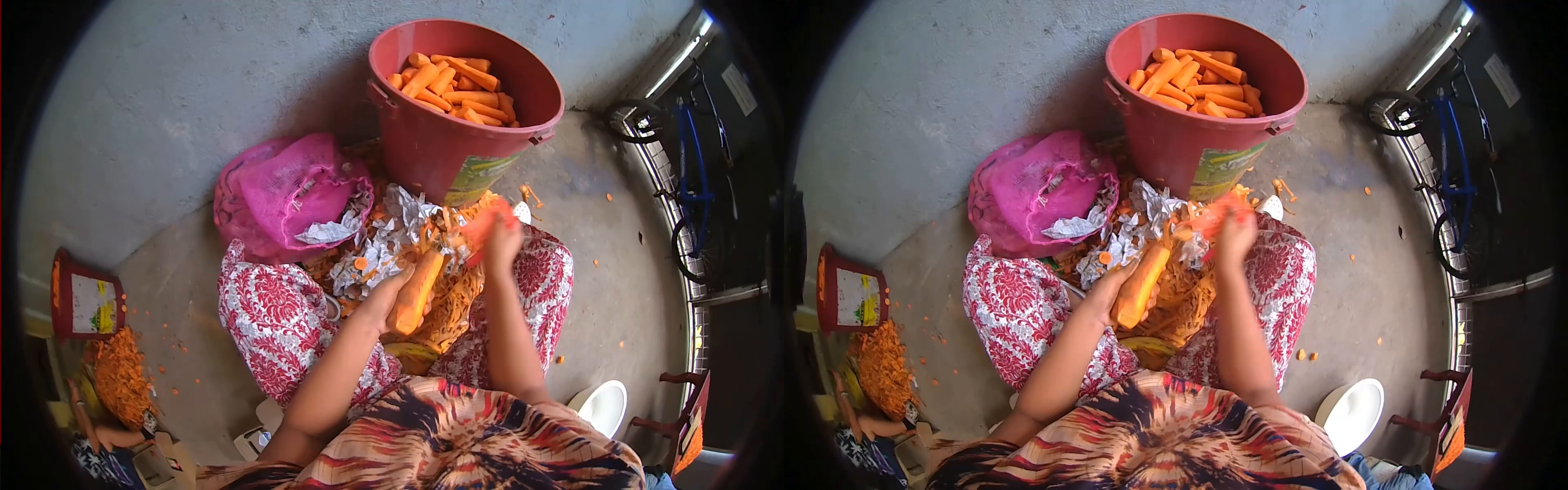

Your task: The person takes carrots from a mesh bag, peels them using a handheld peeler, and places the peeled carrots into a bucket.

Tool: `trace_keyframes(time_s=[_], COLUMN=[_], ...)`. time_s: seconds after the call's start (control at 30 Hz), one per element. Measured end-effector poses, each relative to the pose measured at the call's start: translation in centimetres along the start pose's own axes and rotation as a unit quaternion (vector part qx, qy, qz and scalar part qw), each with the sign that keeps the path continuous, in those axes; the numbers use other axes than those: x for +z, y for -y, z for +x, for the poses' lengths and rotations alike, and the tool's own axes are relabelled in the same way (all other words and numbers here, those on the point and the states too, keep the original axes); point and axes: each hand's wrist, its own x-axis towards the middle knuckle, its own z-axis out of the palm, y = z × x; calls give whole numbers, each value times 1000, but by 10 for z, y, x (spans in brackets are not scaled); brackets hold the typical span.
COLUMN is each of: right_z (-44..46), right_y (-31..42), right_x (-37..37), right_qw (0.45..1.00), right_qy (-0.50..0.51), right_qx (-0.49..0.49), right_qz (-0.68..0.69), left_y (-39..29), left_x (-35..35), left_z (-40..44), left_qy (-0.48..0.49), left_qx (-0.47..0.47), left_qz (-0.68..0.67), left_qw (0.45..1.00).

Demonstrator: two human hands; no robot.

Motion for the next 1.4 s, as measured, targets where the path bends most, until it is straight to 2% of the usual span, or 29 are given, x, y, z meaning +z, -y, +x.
trace_keyframes(time_s=[0.07,0.13,0.17,0.27,0.3,0.4,0.47,0.5,0.6,0.73,0.83,0.87,0.9,0.93,0.97,1.0,1.07,1.1,1.13,1.17,1.2,1.33,1.37,1.4], right_z=[25,15,7,-21,-35,-59,-70,-75,-78,-82,-66,-51,-28,-11,15,21,7,1,-7,-17,-25,-57,-60,-63], right_y=[11,27,36,39,49,52,58,63,48,51,38,45,38,37,10,17,44,40,40,43,40,57,43,43], right_x=[-11,-3,1,11,16,25,28,31,35,32,29,26,19,13,1,-7,-1,1,4,6,9,23,25,26], right_qw=[997,999,999,990,986,971,970,969,973,968,973,961,972,991,985,985,998,997,995,993,991,973,975,976], right_qy=[-23,0,12,115,144,223,239,239,228,225,149,82,37,10,-25,-20,10,34,60,97,125,194,211,213], right_qx=[40,33,28,74,77,77,38,69,-15,-63,-128,-208,-153,-70,-90,-67,-1,-5,-7,48,46,103,55,18], right_qz=[60,34,21,21,19,44,-18,3,-11,-93,-122,-163,-176,-110,-144,-160,-69,-72,-74,-34,-12,73,53,-50], left_y=[-3,-6,-7,-10,-8,-9,-11,-10,-9,-7,-2,2,8,12,11,8,2,1,1,0,-1,-7,-9,-9], left_x=[-6,-25,-27,-13,-25,-2,9,9,6,5,-8,-7,-6,-4,-3,-2,0,-8,-5,0,2,17,30,28], left_z=[2,12,13,13,16,16,14,14,15,16,13,11,8,6,5,6,9,11,11,11,10,9,7,11], left_qy=[-60,-84,-49,-87,-88,-139,-131,-122,-115,-130,-84,-68,-53,-39,-31,-40,-59,-52,-78,-104,-132,-86,-103,-125], left_qx=[24,68,71,106,107,123,114,111,100,81,25,5,-16,-38,-46,-29,9,7,17,28,38,91,88,81], left_qz=[-3,-52,-98,-106,-109,-158,-160,-160,-160,-168,-15,4,23,43,49,36,2,-18,-24,-29,-33,-67,-105,-129], left_qw=[998,993,991,985,984,970,972,973,975,974,996,998,998,998,997,998,998,998,997,994,990,990,985,980])
